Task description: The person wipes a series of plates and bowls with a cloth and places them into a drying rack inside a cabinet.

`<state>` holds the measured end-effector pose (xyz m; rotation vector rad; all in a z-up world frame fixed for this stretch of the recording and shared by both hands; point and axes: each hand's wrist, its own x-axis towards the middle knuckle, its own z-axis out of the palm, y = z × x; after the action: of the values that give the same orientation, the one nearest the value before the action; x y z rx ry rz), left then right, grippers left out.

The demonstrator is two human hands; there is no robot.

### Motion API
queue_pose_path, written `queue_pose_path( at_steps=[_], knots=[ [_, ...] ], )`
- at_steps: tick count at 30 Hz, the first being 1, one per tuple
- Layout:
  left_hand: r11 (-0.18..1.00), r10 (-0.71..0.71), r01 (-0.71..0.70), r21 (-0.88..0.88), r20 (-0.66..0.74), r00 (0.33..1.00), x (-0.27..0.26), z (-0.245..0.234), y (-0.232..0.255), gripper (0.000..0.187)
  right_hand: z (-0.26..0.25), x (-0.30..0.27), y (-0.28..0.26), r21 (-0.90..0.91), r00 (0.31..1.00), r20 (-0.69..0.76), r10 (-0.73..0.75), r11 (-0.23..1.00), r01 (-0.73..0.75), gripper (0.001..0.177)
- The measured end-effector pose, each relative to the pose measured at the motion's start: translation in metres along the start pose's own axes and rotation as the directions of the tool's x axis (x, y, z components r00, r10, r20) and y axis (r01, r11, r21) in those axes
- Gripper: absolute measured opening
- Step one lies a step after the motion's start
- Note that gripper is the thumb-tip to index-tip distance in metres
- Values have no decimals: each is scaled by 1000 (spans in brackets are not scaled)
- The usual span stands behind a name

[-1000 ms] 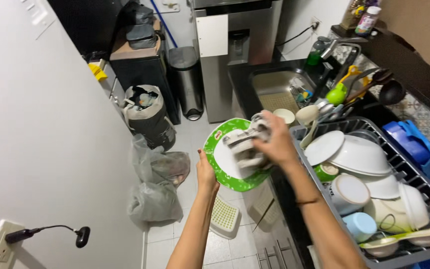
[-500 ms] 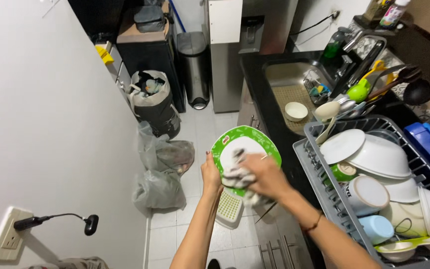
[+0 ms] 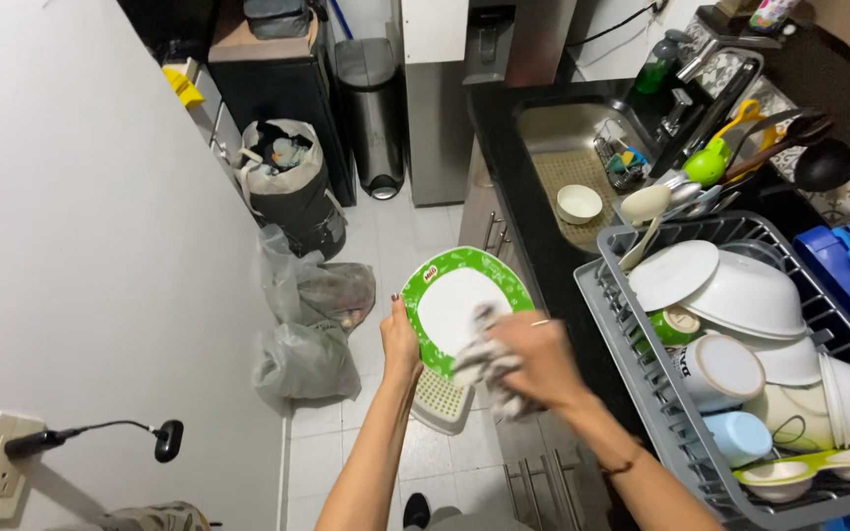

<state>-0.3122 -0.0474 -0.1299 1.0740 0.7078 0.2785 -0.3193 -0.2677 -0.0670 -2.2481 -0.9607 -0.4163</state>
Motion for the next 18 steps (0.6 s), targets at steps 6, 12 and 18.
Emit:
queue_pose_path(
  at_steps=[6, 12, 18],
  knots=[
    [996, -51, 61, -65, 138, 989, 24, 2, -19, 34, 30, -56, 149, 381, 840, -228, 491, 840, -387, 32],
    [967, -85, 110, -228, 117, 989, 24, 27, -43, 27, -8, -49, 149, 369, 787, -236, 570, 802, -470, 34],
    [960, -92, 90, -265, 2, 996, 23, 11, -37, 25, -32, -40, 150, 367, 703, -240, 669, 733, -573, 37]
  ],
)
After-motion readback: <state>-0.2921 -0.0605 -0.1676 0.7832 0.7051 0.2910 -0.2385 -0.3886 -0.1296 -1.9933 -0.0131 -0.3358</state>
